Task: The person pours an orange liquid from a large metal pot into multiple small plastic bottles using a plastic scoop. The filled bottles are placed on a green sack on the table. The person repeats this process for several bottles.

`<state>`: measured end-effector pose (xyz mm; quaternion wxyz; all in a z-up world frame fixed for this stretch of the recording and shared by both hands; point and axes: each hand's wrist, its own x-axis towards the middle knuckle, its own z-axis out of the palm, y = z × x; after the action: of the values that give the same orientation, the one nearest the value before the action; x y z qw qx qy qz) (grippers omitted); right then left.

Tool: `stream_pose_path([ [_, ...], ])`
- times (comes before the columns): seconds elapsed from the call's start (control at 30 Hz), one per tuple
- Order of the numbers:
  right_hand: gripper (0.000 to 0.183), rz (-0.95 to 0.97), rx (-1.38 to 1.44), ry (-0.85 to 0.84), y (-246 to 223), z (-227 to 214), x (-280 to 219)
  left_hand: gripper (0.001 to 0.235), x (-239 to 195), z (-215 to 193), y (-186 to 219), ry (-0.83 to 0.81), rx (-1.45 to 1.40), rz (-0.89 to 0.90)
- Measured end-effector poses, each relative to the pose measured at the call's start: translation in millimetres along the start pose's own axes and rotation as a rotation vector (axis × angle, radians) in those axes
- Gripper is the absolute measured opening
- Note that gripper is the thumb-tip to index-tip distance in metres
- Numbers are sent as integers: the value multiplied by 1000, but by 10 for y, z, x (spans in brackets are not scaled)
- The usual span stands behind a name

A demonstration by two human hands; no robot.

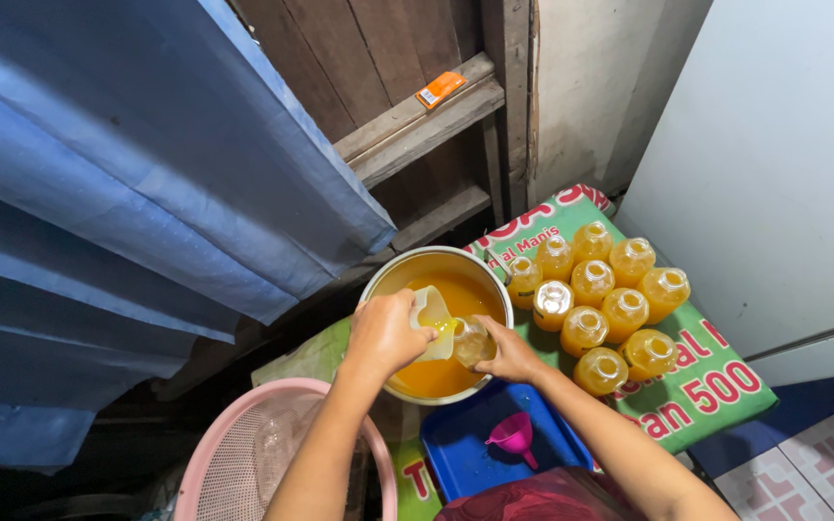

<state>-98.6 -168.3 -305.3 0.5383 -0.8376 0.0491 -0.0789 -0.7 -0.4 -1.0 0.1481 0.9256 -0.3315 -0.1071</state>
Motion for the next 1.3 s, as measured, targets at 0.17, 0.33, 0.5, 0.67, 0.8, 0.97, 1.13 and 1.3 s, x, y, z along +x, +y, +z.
stream_pose_path([
  [0.17,99,-2,3,3,-1,3,1,47,3,26,2,6,21,5],
  [0.33,96,-3,14,5,-32,-4,-3,45,-12,53,-7,11,25,10],
  [0.5,92,-13,49,4,-92,-32,-1,44,7,70,9,18,42,25],
  [0.67,91,-17,70,-2,-131,-48,-15,40,6,101,26,20,81,36],
  [0.8,90,-2,64,-3,-151,-59,-11,33,3,116,67,48,93,75],
  [0.97,91,23,70,1,-176,-51,-8,24,30,134,120,68,114,106],
  [1.13,91,8,76,6,-236,-74,-25,21,46,165,158,93,127,131],
  [1.3,89,-31,95,-8,-252,-81,-16,18,46,226,150,91,131,136],
])
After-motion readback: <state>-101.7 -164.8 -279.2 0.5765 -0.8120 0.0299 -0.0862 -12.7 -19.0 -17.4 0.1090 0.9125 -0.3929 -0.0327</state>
